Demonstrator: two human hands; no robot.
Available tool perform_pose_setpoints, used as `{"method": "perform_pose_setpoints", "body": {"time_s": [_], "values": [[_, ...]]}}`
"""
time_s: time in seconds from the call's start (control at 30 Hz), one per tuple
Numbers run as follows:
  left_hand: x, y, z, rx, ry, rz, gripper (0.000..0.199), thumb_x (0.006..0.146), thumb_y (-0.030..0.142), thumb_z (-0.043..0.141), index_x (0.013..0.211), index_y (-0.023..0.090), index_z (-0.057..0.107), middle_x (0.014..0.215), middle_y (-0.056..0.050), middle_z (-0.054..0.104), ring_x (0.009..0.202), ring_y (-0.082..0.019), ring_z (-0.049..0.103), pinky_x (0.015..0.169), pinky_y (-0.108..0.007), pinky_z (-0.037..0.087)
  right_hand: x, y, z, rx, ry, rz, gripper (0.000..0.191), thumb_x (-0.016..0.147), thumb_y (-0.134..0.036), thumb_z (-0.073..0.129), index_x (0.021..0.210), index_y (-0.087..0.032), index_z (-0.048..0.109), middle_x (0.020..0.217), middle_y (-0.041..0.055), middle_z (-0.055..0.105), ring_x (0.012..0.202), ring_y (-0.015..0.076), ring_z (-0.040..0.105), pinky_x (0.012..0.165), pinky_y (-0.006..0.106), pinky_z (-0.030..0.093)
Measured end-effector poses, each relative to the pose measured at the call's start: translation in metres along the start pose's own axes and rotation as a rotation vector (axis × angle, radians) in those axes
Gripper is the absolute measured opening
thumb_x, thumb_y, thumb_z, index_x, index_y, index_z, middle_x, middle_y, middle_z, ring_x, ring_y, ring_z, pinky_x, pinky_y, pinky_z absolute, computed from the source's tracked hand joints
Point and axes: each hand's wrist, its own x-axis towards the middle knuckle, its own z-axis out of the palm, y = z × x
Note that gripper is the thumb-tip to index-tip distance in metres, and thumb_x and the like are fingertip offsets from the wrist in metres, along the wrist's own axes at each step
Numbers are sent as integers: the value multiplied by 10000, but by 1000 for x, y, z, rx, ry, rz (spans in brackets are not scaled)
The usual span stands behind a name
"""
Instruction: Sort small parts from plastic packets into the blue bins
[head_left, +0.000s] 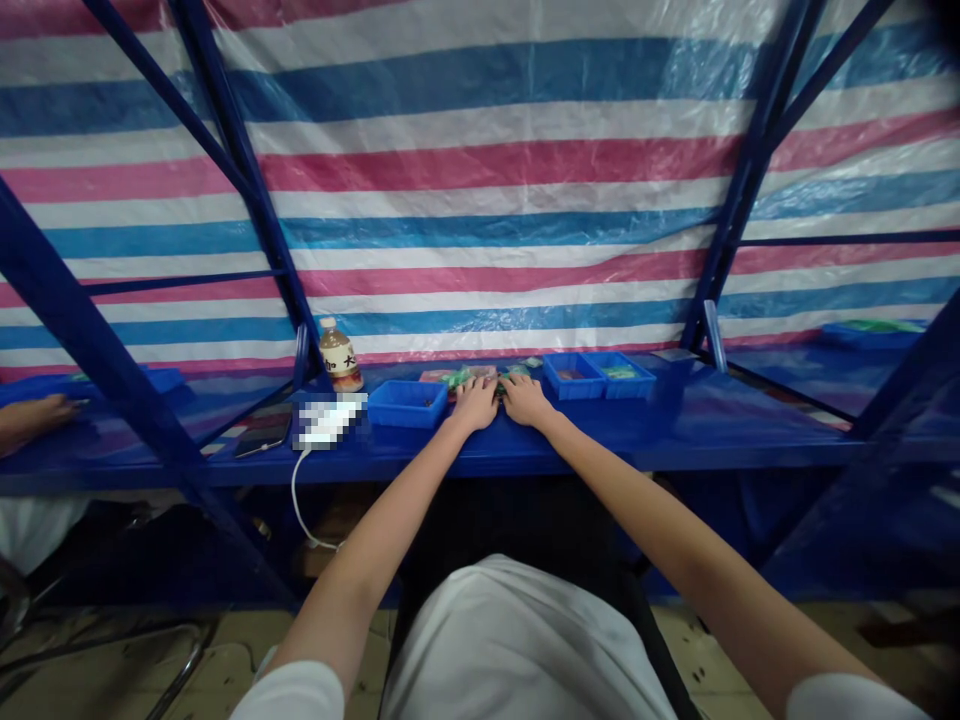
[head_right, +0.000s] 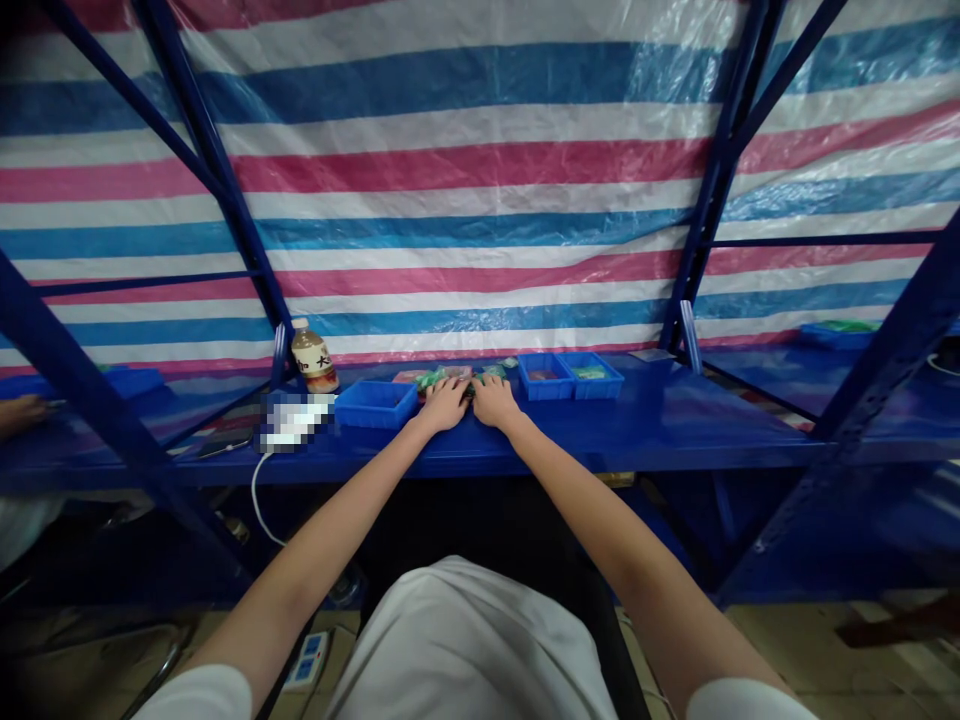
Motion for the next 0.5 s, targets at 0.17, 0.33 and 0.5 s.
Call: {"method": "perform_pose_setpoints", "body": {"time_s": [0.17, 0.33, 0.5], "values": [[-2, -2, 1, -33, 54, 13, 405, 885, 177, 460, 1281, 217, 534, 1257, -122, 582, 1173, -327, 479, 954, -507, 378, 0, 0, -3, 30, 5, -23, 370, 919, -189, 398, 1252, -126, 548, 1269, 178, 572, 1189, 320, 481, 950, 440, 403], [-3, -4, 0, -46, 121, 36, 329, 930, 213, 429, 1216, 192, 590, 1161, -124, 632, 1087, -312, 515, 905, -471, 393, 0, 2, -8, 70, 39, -5, 328, 924, -112, 359, 1143, -136, 603, 1096, 158, 657, 1045, 258, 593, 879, 331, 435], [-4, -4, -2, -75, 185, 38, 329, 968, 255, 379, 1197, 179, 603, 1114, -136, 648, 1080, -301, 515, 895, -448, 397, 0, 11, -11, 136, 142, 72, 357, 954, -121, 322, 1219, -155, 559, 1077, 154, 671, 993, 242, 628, 835, 307, 442]]}}
